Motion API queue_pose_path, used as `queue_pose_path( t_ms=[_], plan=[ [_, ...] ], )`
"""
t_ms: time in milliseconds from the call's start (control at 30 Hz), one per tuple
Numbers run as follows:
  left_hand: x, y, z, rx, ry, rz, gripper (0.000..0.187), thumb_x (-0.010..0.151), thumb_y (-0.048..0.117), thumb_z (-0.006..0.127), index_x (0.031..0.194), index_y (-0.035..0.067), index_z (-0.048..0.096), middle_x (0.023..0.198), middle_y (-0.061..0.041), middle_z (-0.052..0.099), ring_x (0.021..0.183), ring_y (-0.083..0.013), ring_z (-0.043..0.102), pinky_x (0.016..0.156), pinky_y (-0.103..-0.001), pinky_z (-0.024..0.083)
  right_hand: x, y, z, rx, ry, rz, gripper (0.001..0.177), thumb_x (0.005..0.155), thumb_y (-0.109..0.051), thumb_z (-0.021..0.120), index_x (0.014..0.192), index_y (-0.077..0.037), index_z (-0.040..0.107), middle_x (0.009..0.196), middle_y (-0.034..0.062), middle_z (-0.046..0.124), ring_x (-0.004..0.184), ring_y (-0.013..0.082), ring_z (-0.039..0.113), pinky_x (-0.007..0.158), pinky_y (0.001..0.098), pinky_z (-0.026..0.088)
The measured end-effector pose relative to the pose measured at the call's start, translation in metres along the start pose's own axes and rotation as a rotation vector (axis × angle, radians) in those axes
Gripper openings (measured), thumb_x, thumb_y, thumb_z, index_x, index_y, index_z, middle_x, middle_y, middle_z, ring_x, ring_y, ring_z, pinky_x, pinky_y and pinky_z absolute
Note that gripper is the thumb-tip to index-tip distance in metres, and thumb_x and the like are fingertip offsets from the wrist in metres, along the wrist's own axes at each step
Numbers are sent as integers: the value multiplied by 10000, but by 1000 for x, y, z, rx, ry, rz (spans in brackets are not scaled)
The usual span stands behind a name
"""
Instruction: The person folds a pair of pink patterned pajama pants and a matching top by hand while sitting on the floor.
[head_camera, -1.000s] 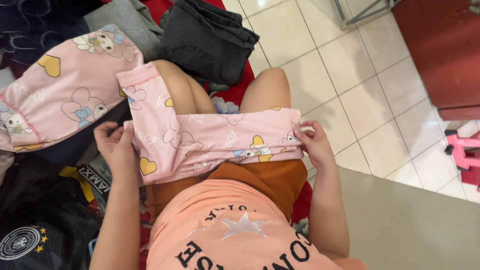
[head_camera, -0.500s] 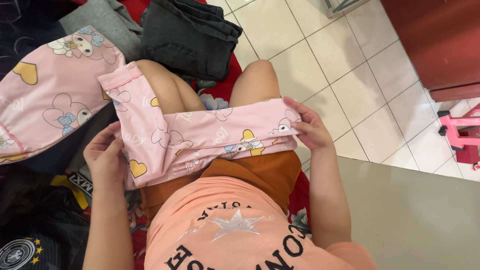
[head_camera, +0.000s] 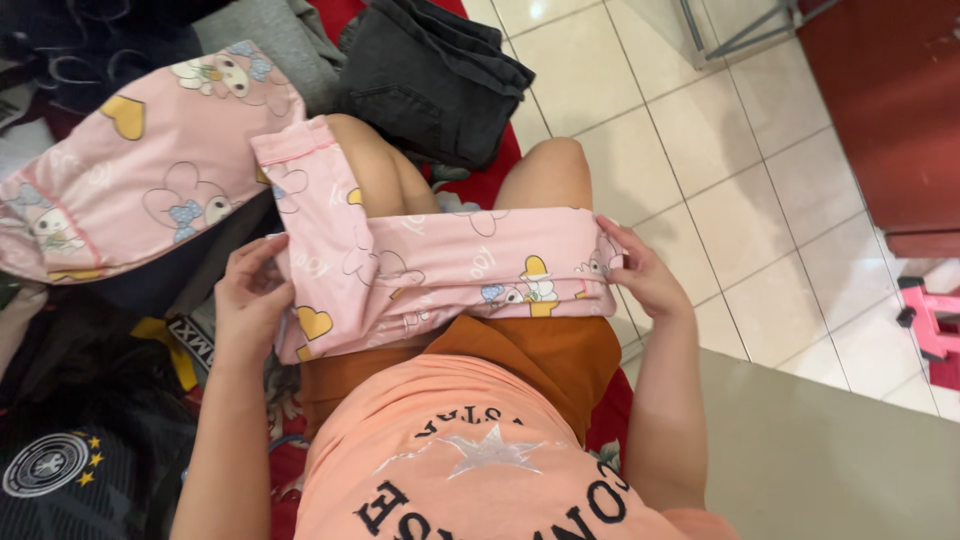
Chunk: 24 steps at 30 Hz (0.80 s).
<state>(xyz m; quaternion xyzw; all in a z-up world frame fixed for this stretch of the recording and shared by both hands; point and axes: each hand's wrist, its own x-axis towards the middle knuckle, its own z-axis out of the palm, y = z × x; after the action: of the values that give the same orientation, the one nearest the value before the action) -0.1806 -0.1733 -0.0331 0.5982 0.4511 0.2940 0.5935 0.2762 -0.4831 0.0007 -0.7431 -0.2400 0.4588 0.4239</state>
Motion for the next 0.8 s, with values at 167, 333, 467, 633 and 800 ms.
queue_pose_path(
  t_ms=[167,333,467,633,800],
  plan=[
    [4,18,-11,391,64,13,429,807,46,785,1232,47,728,1312,-112,577,1016,-169,596,806,-280,526,9,-42,2,-825,312,-254,727,794,-53,810,1469,-107,545,1569,218,289,1380,406,419,1011,439,453],
    [52,23,3,134,227,-232,334,963,280,773,1161,12,755,1101,-102,742,959,-137,657,845,-284,508,38,-101,91,-236,15,-453,484,974,-46,631,1446,-143,583,1505,72,570,1336,232,579,1072,352,505],
    [68,38,36,263,245,-275,296,854,203,827,1050,6,725,970,-78,734,839,-130,651,797,-280,529,53,-142,187,-119,-383,-530,516,952,-58,663,1456,-141,585,1491,98,590,1357,230,596,1114,374,511],
    [25,80,53,-215,-68,358,135,934,-10,637,1048,0,565,1287,-64,518,1109,-89,557,875,-254,483,8,-214,211,-407,-289,-927,828,835,-160,783,1572,-157,406,1666,205,264,1558,351,274,1249,459,297],
    [-37,143,51,256,-504,589,217,793,6,670,977,8,556,1252,-174,610,1000,-316,636,825,-389,533,-3,-245,195,-702,-369,-1171,974,657,-411,922,1479,-100,503,1513,172,504,1460,428,353,1209,552,190]
  ],
)
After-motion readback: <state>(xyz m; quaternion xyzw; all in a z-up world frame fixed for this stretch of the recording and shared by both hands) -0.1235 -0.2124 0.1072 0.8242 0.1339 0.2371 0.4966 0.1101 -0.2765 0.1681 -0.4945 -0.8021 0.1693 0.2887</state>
